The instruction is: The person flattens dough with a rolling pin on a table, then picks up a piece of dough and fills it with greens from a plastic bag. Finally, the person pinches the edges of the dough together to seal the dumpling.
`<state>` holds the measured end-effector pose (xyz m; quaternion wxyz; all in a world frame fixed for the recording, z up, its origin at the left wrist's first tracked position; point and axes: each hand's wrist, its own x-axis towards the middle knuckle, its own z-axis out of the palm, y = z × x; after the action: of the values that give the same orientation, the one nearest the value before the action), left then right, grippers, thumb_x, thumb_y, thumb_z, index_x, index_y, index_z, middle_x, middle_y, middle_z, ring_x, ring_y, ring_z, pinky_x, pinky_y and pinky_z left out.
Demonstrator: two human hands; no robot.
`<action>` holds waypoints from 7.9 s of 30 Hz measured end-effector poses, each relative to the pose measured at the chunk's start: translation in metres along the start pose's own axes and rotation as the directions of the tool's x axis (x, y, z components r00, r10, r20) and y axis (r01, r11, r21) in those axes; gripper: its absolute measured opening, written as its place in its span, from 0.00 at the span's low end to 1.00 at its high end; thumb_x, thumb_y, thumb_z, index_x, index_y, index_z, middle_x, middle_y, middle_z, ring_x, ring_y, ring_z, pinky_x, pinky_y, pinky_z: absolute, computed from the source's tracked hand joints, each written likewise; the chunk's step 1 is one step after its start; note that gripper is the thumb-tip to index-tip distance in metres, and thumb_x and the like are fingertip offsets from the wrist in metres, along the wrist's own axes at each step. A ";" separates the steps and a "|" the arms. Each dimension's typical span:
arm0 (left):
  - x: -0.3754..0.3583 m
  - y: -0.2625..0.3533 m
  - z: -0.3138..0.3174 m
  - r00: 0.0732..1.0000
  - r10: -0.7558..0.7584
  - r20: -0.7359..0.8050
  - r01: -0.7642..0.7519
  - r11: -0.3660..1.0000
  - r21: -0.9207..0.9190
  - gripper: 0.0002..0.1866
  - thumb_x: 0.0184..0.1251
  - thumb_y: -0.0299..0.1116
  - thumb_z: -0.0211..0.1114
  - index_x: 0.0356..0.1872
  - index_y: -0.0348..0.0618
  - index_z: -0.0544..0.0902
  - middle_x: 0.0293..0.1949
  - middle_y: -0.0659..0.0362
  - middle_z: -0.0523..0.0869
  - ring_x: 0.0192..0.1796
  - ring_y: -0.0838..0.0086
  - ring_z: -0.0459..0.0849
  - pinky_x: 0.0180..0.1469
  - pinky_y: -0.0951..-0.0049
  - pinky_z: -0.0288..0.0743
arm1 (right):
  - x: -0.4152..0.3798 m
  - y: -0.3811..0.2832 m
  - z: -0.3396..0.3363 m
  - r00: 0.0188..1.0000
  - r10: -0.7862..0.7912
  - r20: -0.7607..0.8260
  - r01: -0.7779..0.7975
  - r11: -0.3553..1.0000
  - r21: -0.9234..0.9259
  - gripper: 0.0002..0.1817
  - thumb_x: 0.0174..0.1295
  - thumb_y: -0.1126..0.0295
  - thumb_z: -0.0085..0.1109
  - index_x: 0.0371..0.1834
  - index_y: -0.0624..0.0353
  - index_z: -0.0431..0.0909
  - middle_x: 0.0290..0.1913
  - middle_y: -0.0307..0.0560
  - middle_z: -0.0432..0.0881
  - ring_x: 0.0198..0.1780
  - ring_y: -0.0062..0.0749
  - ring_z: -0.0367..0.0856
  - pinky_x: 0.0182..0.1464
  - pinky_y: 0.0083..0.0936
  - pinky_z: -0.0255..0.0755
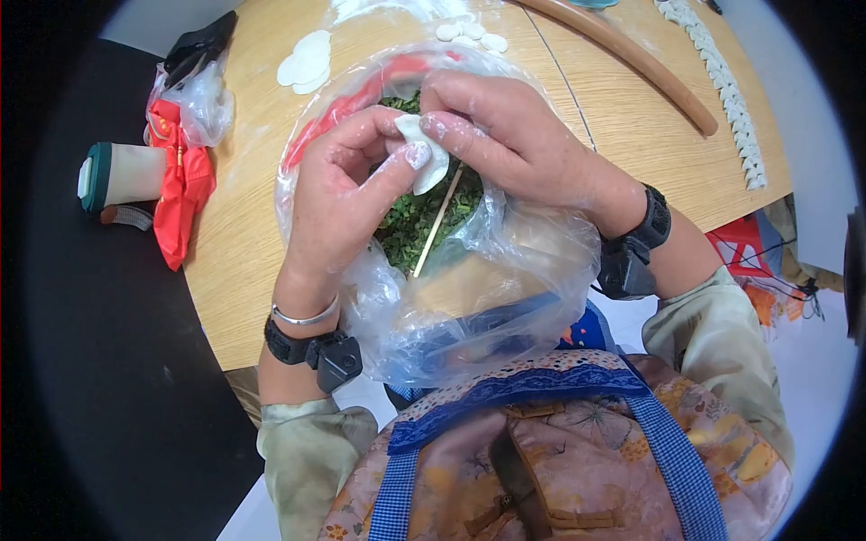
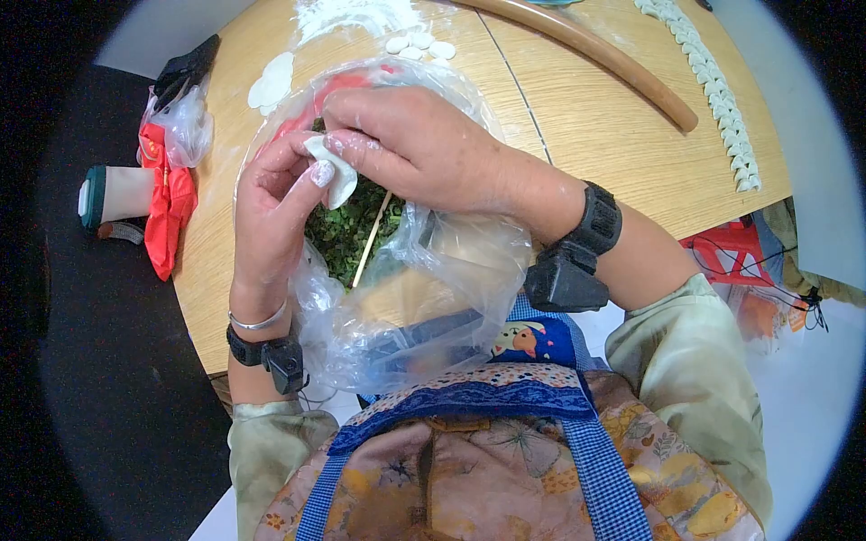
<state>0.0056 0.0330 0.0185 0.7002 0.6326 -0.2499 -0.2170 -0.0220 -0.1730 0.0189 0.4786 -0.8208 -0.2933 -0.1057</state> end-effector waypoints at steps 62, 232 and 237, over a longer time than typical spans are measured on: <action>0.005 0.003 0.005 0.971 0.163 -0.175 -0.168 0.986 -0.011 0.13 0.71 0.20 0.61 0.54 0.33 0.75 0.44 0.55 0.87 0.45 0.78 0.86 0.49 0.80 0.78 | 0.000 -0.001 0.002 0.990 0.024 -0.137 -0.022 1.000 0.018 0.08 0.69 0.67 0.52 0.37 0.60 0.73 0.32 0.54 0.75 0.33 0.52 0.76 0.39 0.38 0.71; 0.149 0.009 -0.142 0.895 -0.273 -0.352 0.437 0.385 0.813 0.24 0.55 0.39 0.79 0.48 0.32 0.83 0.41 0.58 0.86 0.43 0.74 0.82 0.46 0.74 0.75 | -0.017 0.085 -0.053 0.933 0.027 -0.360 -0.106 0.974 -0.201 0.06 0.60 0.70 0.55 0.30 0.62 0.76 0.29 0.54 0.78 0.35 0.52 0.78 0.39 0.45 0.71; 0.151 0.007 -0.147 0.858 -0.369 -0.358 0.501 0.444 0.743 0.22 0.51 0.37 0.80 0.43 0.32 0.85 0.34 0.57 0.87 0.37 0.71 0.84 0.40 0.71 0.77 | -0.017 0.084 -0.053 0.940 0.009 -0.340 -0.091 0.970 -0.225 0.06 0.60 0.70 0.55 0.30 0.62 0.76 0.29 0.54 0.79 0.35 0.52 0.78 0.39 0.44 0.71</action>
<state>0.2154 0.0544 0.0257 0.2636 0.9379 -0.0987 -0.2030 0.0189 -0.2553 -0.0226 0.4224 -0.8493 -0.1714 -0.2663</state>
